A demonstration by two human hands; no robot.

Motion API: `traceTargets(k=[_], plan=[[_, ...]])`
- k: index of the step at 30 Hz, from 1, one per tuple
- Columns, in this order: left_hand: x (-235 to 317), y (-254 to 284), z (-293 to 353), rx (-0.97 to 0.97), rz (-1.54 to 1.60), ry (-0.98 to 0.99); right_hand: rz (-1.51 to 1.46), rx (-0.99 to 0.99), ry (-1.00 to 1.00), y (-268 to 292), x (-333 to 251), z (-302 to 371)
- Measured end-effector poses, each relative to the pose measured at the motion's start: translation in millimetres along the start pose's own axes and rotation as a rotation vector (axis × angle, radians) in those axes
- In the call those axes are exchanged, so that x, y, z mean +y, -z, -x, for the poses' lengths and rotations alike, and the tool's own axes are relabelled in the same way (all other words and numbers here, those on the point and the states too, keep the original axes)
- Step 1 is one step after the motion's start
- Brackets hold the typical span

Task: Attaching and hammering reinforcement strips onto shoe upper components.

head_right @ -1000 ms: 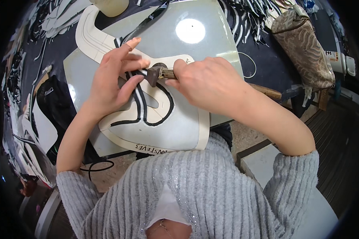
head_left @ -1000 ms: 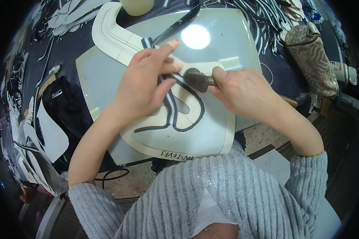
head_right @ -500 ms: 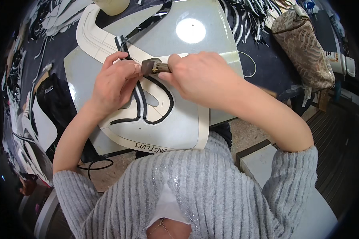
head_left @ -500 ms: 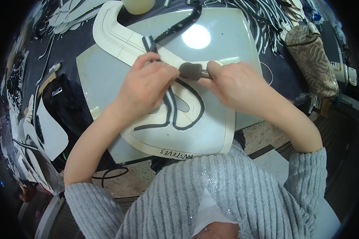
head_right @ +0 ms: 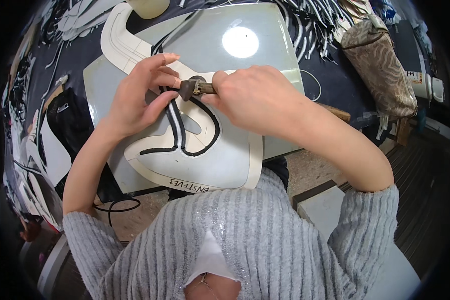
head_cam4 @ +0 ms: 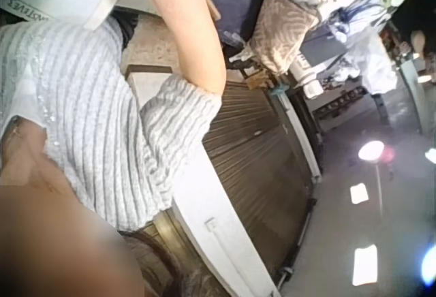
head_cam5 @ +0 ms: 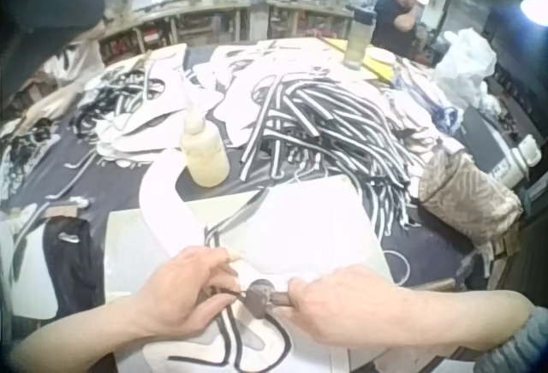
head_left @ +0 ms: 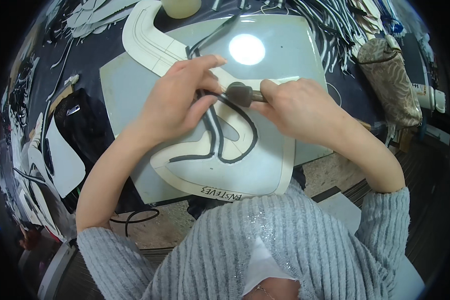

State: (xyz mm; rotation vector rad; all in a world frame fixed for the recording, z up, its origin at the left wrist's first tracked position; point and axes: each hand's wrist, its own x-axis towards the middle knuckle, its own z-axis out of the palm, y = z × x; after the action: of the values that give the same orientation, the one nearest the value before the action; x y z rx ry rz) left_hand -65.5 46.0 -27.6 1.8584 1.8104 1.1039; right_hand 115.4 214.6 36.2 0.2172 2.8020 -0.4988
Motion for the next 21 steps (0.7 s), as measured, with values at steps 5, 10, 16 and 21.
traceTargets(k=[5, 10, 16, 21], plan=[[-5, 3, 4, -0.023, -0.127, -0.124, 0.001, 0.026, 0.004, 5, 2, -4], [-9, -11, 10, 0.123, -0.023, -0.092, 0.015, 0.026, 0.047, 0, 1, -8], [-9, -14, 12, 0.175, 0.024, -0.046, -0.013, 0.063, 0.023, 5, -5, -8], [2, -3, 1, 0.166, -0.038, 0.002, -0.039, -0.068, 0.017, 3, 1, -12]])
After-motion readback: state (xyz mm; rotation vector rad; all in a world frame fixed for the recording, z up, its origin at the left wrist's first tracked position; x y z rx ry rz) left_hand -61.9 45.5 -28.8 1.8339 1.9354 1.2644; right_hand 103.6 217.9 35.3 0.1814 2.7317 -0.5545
